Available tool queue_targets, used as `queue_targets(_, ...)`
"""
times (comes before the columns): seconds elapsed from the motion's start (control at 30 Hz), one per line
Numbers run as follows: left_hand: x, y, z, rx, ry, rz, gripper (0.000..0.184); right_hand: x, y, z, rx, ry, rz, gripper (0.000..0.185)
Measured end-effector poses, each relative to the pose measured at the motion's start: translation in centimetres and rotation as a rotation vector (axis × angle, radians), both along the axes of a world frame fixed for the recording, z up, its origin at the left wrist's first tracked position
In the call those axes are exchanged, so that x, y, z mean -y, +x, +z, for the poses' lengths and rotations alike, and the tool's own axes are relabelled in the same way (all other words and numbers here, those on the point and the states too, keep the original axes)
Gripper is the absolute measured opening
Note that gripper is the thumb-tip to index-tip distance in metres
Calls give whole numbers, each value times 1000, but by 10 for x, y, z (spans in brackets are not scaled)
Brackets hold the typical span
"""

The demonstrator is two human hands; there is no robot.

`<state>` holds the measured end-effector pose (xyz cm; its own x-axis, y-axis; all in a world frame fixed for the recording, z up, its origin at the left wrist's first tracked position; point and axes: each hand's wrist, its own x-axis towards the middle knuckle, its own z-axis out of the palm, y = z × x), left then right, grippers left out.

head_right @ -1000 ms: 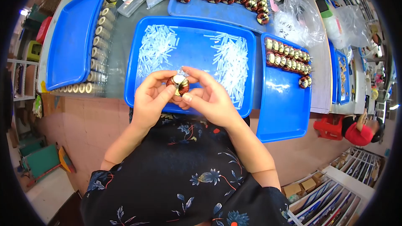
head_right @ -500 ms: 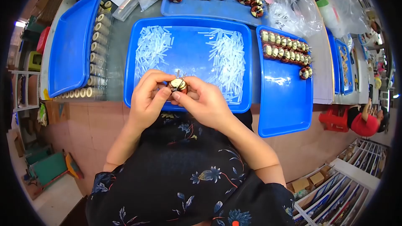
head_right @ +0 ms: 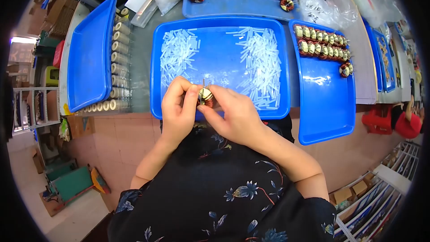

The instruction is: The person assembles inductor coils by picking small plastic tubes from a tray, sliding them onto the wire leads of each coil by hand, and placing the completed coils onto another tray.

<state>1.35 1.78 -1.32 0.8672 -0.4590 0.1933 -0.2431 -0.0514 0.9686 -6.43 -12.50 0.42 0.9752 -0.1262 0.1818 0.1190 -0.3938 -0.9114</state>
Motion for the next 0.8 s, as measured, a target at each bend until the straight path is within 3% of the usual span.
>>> queue_targets(0.03, 1, 2, -1, -122, -36, -21, 12, 0, 0, -3, 1, -13, -7, 27)
queue_targets(0.13, -3, 9, 6, -442, -98, -87, 11, -1, 0, -10, -230, 381, 44, 23)
queue_targets(0.23, -4, 13, 12, 101, 97, -96, 22, 2, 6, 8, -462, 965, 52, 24)
queue_targets(0.27, -3, 11, 17, 306, 132, -135, 41, 5, 7, 6, -424, 965, 74, 30)
queue_targets(0.37, 3, 7, 21, 433, 233, -86, 52, 10, 6, 16, -535, 1168, 50, 35)
queue_targets(0.4, 0, 8, 16, 372, 241, -97, 52, 11, 3, 17, -526, 1128, 13, 32)
queue_targets(0.5, -11, 13, 16, 220, 163, -243, 49, 36, -5, 20, -466, 468, 173, 25)
queue_targets(0.53, -16, 12, 20, 134, 162, -325, 43, 44, -4, 24, -283, 103, 84, 19)
queue_targets(0.57, -18, 13, 21, 104, 145, -360, 41, 49, -1, 31, -211, -36, -19, 21)
queue_targets(0.63, -20, 11, 19, 37, 107, -442, 39, 55, 9, 42, 44, -127, 101, 22)
queue_targets(0.8, -15, 9, 27, 132, 194, -493, 34, 55, 20, 51, 136, -355, 441, 24)
